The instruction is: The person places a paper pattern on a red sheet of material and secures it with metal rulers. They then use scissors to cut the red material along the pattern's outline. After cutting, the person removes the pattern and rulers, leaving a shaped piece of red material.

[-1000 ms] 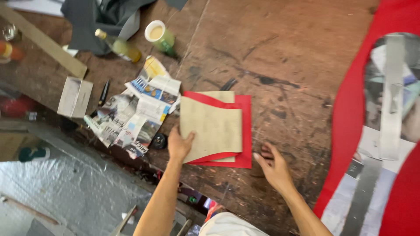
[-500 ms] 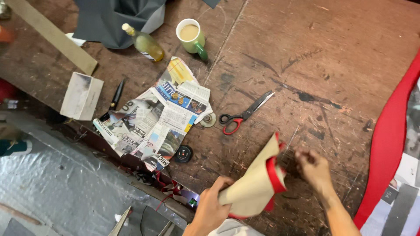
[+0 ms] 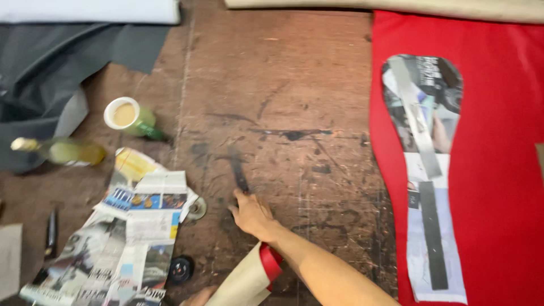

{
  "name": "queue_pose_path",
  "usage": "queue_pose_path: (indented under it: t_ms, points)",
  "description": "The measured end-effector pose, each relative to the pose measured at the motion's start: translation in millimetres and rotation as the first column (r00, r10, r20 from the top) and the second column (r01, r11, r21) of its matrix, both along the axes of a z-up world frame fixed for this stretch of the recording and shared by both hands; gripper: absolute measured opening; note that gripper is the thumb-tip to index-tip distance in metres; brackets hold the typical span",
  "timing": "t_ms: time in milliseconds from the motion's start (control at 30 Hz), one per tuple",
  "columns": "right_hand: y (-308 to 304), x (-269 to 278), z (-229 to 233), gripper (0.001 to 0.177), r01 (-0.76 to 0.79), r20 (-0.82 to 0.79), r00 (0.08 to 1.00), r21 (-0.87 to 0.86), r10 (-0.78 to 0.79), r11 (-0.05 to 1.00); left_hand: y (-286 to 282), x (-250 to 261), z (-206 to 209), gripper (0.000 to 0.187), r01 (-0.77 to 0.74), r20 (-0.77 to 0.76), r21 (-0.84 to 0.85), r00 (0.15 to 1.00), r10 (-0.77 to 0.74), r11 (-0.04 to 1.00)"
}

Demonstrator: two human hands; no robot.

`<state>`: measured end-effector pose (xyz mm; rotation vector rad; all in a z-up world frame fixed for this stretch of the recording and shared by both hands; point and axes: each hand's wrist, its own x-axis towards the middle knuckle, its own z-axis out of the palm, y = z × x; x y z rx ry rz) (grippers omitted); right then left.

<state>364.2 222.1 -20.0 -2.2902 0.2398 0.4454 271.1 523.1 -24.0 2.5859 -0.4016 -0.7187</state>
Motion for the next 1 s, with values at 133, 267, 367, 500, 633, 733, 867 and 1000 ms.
queue_pose_path:
  t_ms: [133, 267, 367, 500, 633, 733, 867, 1000]
  points:
    - [-46, -31, 3, 0.050, 0.008, 0.102, 0.995, -0.002, -0.008, 1.000, -13, 51, 4, 0.078, -0.008, 0.080, 0.055, 0.997, 0.004, 0.998]
    - [-93, -64, 13, 0.056, 0.055, -0.134, 0.990, 0.005, -0.053, 0.998, -42, 68, 42, 0.084, -0.087, 0.272, 0.045, 0.960, 0.071, 0.995]
    - [-121, -87, 18, 0.036, 0.182, -0.094, 0.979, 0.015, -0.179, 0.983, -85, 63, 76, 0.077, -0.134, 0.578, 0.032, 0.811, 0.091, 0.990]
    - [-167, -132, 19, 0.037, 0.291, 0.015, 0.950, 0.317, -0.312, 0.902, -169, 33, 92, 0.054, -0.081, 0.549, -0.337, 0.792, 0.266, 0.938]
    - [-229, -223, 39, 0.062, 0.486, -0.129, 0.851, 0.562, -0.509, 0.669, -249, -28, 86, 0.035, -0.166, 0.137, -0.419, 0.960, 0.243, 0.893]
    - [-280, -312, 71, 0.071, 0.534, -0.144, 0.782, 0.656, -0.606, 0.533, -303, -78, 80, 0.030, -0.105, -0.045, -0.428, 0.994, 0.095, 0.897]
    - [-303, -416, 75, 0.057, 0.668, -0.380, 0.718, 0.612, -0.583, 0.424, -374, -136, 66, 0.022, 0.067, -0.002, -0.453, 0.997, -0.076, 0.889]
    - [-289, -503, 42, 0.058, 0.798, -0.570, 0.603, 0.442, -0.559, 0.410, -438, -158, 44, 0.036, 0.465, 0.254, -0.475, 0.885, -0.390, 0.747]
